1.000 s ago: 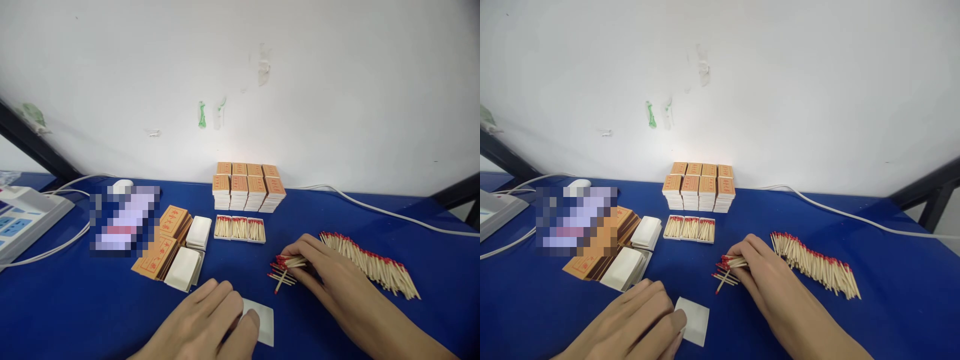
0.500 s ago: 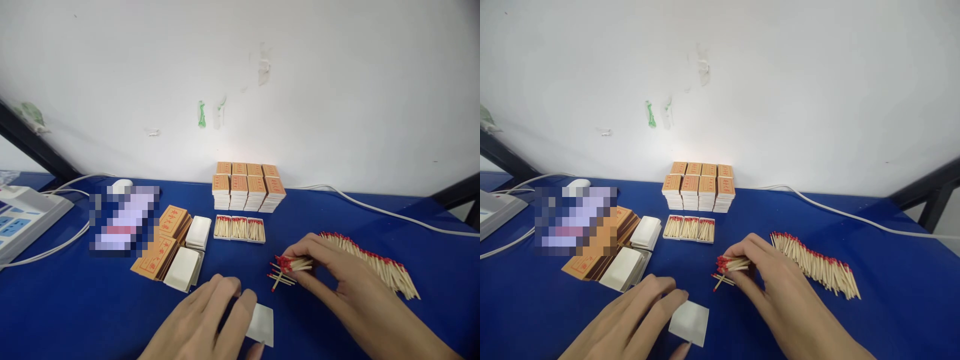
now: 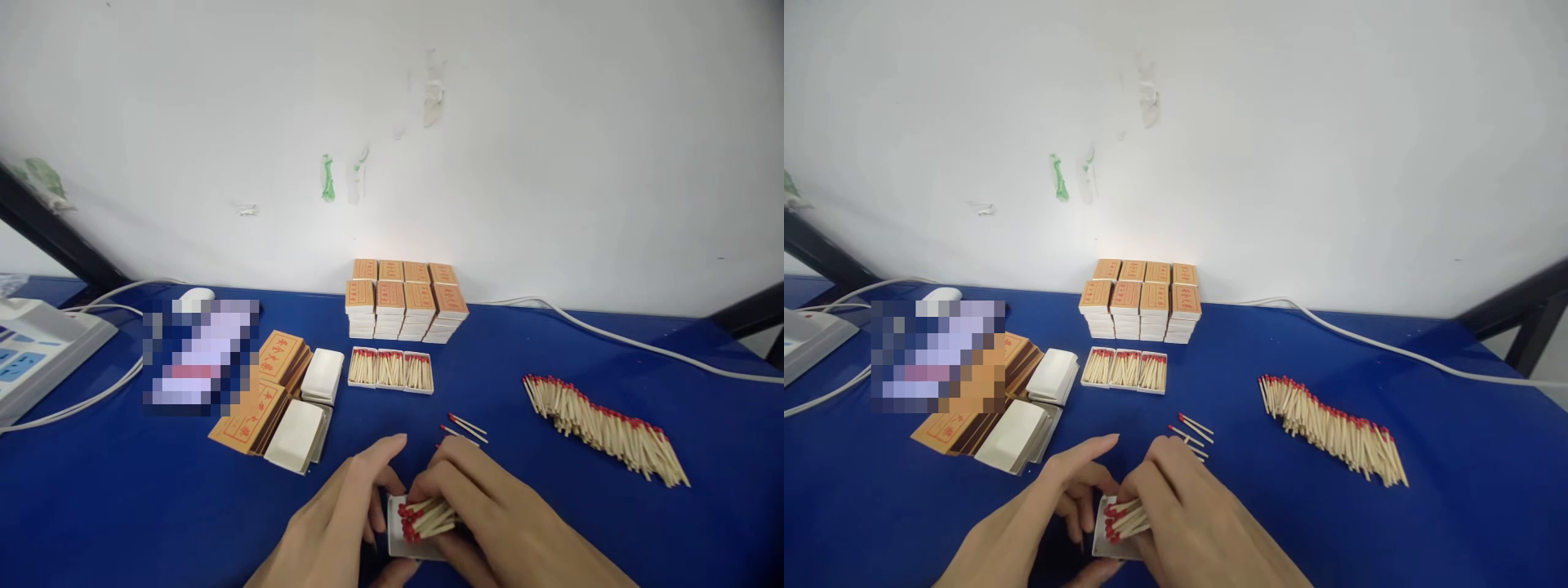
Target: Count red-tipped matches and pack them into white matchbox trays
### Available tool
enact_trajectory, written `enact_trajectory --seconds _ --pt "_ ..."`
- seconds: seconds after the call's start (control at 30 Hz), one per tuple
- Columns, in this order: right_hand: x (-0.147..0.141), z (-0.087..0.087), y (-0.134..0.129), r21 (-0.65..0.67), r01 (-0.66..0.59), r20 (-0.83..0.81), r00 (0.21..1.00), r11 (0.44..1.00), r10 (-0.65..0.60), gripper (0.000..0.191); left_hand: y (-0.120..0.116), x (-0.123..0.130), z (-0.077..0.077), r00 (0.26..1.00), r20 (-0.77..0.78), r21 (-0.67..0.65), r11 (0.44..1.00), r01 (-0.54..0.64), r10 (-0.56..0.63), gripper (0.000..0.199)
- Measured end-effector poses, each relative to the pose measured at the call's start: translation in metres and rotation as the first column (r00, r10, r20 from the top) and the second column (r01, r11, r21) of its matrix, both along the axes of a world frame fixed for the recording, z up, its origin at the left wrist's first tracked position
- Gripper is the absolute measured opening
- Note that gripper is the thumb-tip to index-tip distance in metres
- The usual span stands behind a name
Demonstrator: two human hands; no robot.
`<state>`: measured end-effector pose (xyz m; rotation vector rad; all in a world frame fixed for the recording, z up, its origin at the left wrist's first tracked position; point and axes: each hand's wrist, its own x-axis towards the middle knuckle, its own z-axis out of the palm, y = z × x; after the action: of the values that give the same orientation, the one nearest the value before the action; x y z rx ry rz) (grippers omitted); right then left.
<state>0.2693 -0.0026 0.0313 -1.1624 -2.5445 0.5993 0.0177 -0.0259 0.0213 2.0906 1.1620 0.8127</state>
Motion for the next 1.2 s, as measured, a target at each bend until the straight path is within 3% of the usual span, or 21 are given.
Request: enact_trajectory --seconds 0.1,0.17,0.3,0.4,0.6,0.73,0.87,1.1,1.2 --pt "-0.002 -0.011 -0.003 0.168 -0.047 0.1 0.995 0.985 0.031 0.032 0.001 0.001 -0.009 1.0 0.02 0.022 1.0 0.001 -0.002 0.092" --pt "-0.004 -0.012 -0.003 0.194 -0.055 0.115 0.993 0.98 0.033 0.031 0.002 0.002 -0.013 1.0 0.026 0.055 0.998 -0.006 0.004 0.091" --pt "-0.002 0.007 0.002 0.004 -0.038 0.03 0.999 0.999 0.038 0.026 0.003 0.002 -0.014 1.0 -0.007 0.043 0.999 -0.012 0.013 0.089" --pt "0.004 0.026 0.007 -0.211 -0.019 -0.093 0.996 0.977 0.0 0.031 0.003 0.001 -0.015 1.0 0.002 0.051 0.999 0.004 -0.004 0.087" --pt "0.016 0.042 0.014 -0.382 0.009 -0.168 0.983 0.924 -0.079 0.025 0.007 0.002 -0.014 0.999 0.037 0.079 0.996 0.033 -0.036 0.066" --pt "0.012 0.04 0.015 -0.434 0.024 -0.157 0.982 0.901 -0.102 0.029 0.008 0.003 -0.008 0.998 0.026 0.024 0.998 0.062 -0.062 0.058" --pt "0.004 0.031 0.016 -0.471 0.003 -0.174 0.98 0.882 -0.096 0.006 0.007 0.003 -0.009 0.996 0.019 0.032 0.996 0.086 -0.087 0.056" --pt "0.009 0.029 0.014 -0.421 -0.012 -0.226 0.97 0.907 -0.092 0.008 0.009 0.002 -0.01 0.994 0.023 0.01 0.994 0.104 -0.104 0.051" --pt "0.013 0.033 0.016 -0.433 -0.01 -0.185 0.98 0.901 -0.078 0.025 0.011 0.003 -0.007 0.994 0.03 0.036 0.994 0.107 -0.108 0.047"
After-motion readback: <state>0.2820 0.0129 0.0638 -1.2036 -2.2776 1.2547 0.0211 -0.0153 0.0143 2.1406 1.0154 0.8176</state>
